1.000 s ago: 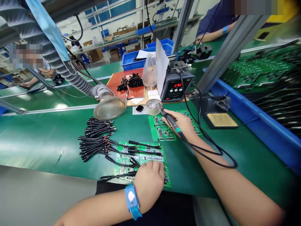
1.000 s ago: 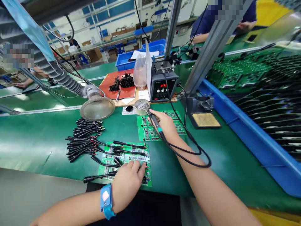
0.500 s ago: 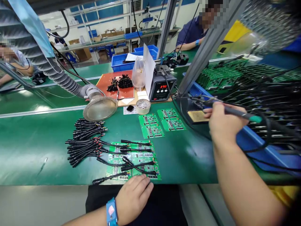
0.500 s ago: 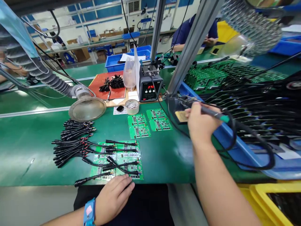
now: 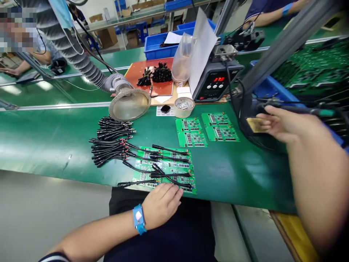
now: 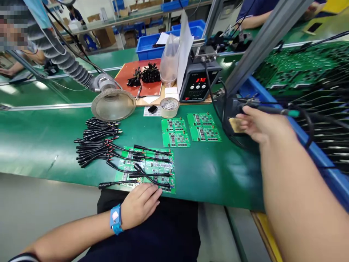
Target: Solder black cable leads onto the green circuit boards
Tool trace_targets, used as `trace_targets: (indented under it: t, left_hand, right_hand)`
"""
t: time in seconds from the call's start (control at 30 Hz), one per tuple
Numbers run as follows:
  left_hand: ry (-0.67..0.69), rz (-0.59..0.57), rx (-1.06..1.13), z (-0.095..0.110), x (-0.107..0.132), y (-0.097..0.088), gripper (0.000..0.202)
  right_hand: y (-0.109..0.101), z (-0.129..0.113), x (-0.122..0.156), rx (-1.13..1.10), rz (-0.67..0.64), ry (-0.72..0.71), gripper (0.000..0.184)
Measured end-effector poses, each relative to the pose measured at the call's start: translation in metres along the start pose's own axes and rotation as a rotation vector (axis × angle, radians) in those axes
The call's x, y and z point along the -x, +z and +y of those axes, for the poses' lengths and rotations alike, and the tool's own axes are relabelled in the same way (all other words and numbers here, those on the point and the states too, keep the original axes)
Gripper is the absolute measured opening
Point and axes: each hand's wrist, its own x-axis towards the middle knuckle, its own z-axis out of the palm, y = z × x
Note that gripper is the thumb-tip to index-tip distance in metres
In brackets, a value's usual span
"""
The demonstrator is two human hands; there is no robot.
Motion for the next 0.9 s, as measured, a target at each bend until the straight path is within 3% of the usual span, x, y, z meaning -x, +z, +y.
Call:
trace_targets:
  t: [0.13, 0.23, 0.3, 0.43, 0.57, 0.7, 0.77, 0.9]
  left_hand:
    - [-0.030, -0.013, -0.003, 0.003, 0.001, 0.002, 0.037]
    - [-0.036, -0.036, -0.026, 0.005, 0.000, 0.003, 0.039]
    - [-0.029, -0.072, -0.046, 0.006, 0.000, 0.003, 0.036]
    - [-0.028, -0.102, -0.068, 0.006, -0.002, 0.006, 0.034]
    - [-0.056, -0.135, -0.118, 0.007, -0.006, 0.008, 0.032]
    - [-0.044, -0.152, -0.235, 0.010, -0.013, 0.007, 0.042]
    - [-0.038, -0.157, -0.301, 0.013, -0.015, 0.006, 0.047]
    - [-0.032, -0.136, -0.359, 0.018, -0.016, 0.005, 0.047]
  right_hand:
    - [0.056, -0.020, 0.086, 0.110, -0.353, -0.302, 0.052]
    - [0.102, -0.030, 0.149, 0.240, -0.641, -0.614, 0.099]
    - [0.122, -0.034, 0.174, 0.358, -0.699, -0.707, 0.102]
    - [0.132, -0.038, 0.185, 0.532, -0.723, -0.729, 0.078]
    - [0.121, -0.045, 0.170, 0.516, -0.806, -0.700, 0.058]
    - [0.075, -0.044, 0.136, 0.355, -0.959, -0.650, 0.050]
    - [0.044, -0.029, 0.118, 0.131, -1.109, -0.609, 0.042]
    - [0.007, 0.025, 0.102, 0.096, -1.089, -0.558, 0.022]
